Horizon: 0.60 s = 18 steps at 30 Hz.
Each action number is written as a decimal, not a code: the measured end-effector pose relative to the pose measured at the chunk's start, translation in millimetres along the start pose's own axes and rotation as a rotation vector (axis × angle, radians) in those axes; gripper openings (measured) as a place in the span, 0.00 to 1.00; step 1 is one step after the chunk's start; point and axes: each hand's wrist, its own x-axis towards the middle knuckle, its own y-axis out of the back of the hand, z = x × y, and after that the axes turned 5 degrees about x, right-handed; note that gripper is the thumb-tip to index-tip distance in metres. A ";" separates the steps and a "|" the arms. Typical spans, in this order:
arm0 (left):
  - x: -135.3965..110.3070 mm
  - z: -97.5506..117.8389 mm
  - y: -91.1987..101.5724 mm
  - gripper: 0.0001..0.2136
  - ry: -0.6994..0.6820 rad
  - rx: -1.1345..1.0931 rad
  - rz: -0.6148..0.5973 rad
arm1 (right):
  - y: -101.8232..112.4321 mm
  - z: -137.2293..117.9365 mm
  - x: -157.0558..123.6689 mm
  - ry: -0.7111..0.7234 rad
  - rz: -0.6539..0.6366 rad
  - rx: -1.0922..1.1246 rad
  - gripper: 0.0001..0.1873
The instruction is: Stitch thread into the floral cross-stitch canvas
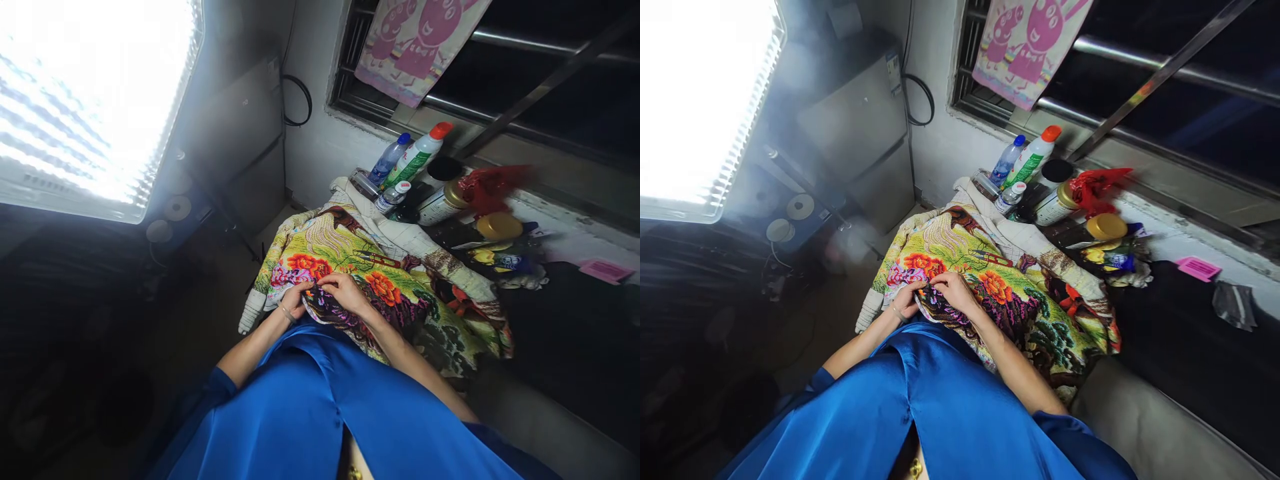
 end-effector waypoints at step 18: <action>-3.2 2.5 -3.7 0.07 0.002 0.022 0.001 | 2.3 -6.1 1.4 0.091 -0.002 -0.205 0.12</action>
